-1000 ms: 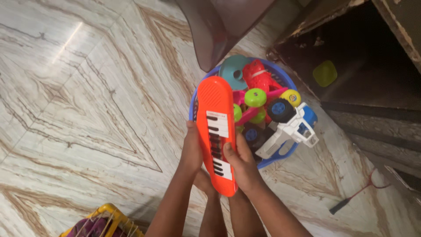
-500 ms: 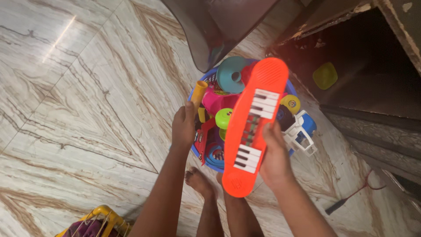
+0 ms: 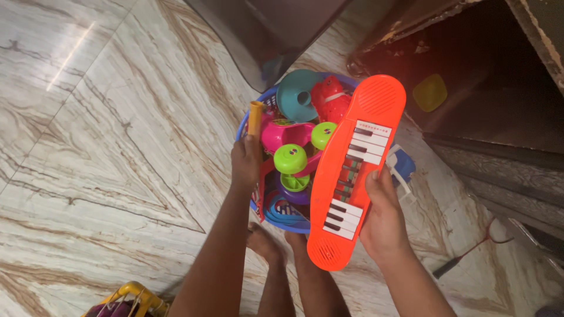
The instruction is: The person picks up various toys from the floor, including a toy truck, a toy motorcycle, and a plastic keyboard, and places them into a blue plastic basket.
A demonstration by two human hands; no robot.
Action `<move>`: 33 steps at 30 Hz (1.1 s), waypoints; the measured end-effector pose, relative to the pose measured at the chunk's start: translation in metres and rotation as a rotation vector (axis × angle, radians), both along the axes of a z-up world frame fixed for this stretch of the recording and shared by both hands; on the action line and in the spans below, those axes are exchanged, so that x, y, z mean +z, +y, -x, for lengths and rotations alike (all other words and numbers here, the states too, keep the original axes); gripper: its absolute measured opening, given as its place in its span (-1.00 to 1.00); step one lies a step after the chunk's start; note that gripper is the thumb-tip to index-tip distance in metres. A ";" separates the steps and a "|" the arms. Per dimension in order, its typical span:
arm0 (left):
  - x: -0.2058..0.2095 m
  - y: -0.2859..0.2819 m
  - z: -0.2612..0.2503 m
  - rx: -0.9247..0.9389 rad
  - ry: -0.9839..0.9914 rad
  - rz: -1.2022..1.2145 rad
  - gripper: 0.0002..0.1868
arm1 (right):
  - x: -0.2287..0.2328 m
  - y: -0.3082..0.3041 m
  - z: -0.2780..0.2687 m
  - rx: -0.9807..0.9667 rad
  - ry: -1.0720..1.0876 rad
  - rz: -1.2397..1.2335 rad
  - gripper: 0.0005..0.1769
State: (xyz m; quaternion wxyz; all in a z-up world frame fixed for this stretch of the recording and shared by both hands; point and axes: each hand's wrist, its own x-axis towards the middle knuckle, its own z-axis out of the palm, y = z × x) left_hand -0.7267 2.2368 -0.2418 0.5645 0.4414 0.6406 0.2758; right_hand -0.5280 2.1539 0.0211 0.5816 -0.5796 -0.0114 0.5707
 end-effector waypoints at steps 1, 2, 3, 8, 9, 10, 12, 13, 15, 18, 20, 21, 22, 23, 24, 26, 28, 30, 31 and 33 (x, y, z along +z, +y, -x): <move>0.004 0.002 -0.001 0.049 -0.053 0.045 -0.49 | 0.000 -0.002 -0.001 -0.004 -0.001 0.001 -0.44; 0.007 0.006 -0.001 0.045 -0.054 0.047 -0.49 | 0.001 -0.004 -0.002 -0.005 -0.001 0.004 -0.43; 0.009 0.009 -0.001 0.007 0.081 0.026 -0.49 | 0.002 -0.007 -0.003 -0.007 0.000 0.010 -0.43; 0.030 0.018 -0.004 -0.014 0.155 0.084 -0.52 | 0.002 -0.016 -0.012 -0.030 0.003 0.055 -0.44; 0.034 0.019 -0.004 -0.012 0.165 0.057 -0.55 | 0.002 -0.018 -0.014 -0.034 0.009 0.060 -0.45; 0.037 0.019 -0.004 -0.010 0.174 0.029 -0.57 | 0.002 -0.020 -0.016 -0.040 0.008 0.058 -0.45; 0.043 0.020 -0.003 -0.013 0.194 0.019 -0.58 | 0.002 -0.024 -0.020 -0.062 -0.003 0.116 -0.49; 0.046 0.019 -0.003 -0.009 0.217 0.011 -0.58 | 0.002 -0.027 -0.022 -0.070 -0.003 0.116 -0.49; 0.052 0.014 -0.006 -0.007 0.263 -0.063 -0.54 | 0.002 -0.029 -0.028 -0.076 -0.007 0.068 -0.50; 0.059 0.009 -0.013 0.014 0.316 -0.112 -0.46 | 0.009 -0.035 -0.039 -0.089 -0.017 0.036 -0.52; 0.066 -0.003 -0.015 0.024 0.331 -0.072 -0.42 | 0.017 -0.042 -0.052 -0.099 -0.021 0.003 -0.51; 0.070 -0.008 -0.015 0.037 0.336 -0.115 -0.41 | 0.022 -0.044 -0.060 -0.104 -0.029 -0.035 -0.50; 0.075 -0.012 -0.017 0.049 0.339 -0.158 -0.39 | 0.028 -0.049 -0.069 -0.116 -0.029 -0.035 -0.50; 0.081 -0.015 -0.018 0.038 0.337 -0.163 -0.39 | 0.035 -0.052 -0.079 -0.113 -0.049 -0.060 -0.49; 0.089 -0.017 -0.019 0.085 0.253 -0.152 -0.36 | 0.041 -0.056 -0.088 -0.110 -0.069 -0.085 -0.47; 0.111 -0.021 -0.027 0.120 0.166 -0.140 -0.33 | 0.055 -0.066 -0.106 -0.095 -0.132 -0.089 -0.46; 0.139 -0.021 -0.039 0.025 0.231 -0.279 -0.44 | 0.059 -0.076 -0.124 -0.083 -0.198 -0.096 -0.45; 0.170 -0.018 -0.053 -0.078 0.289 -0.379 -0.49 | 0.055 -0.087 -0.140 -0.067 -0.318 -0.025 -0.46; 0.184 -0.018 -0.063 -0.165 0.349 -0.477 -0.54 | 0.049 -0.092 -0.145 -0.083 -0.327 -0.017 -0.46; 0.208 -0.017 -0.085 -0.276 0.323 -0.583 -0.63 | 0.035 -0.100 -0.157 -0.082 -0.404 0.054 -0.48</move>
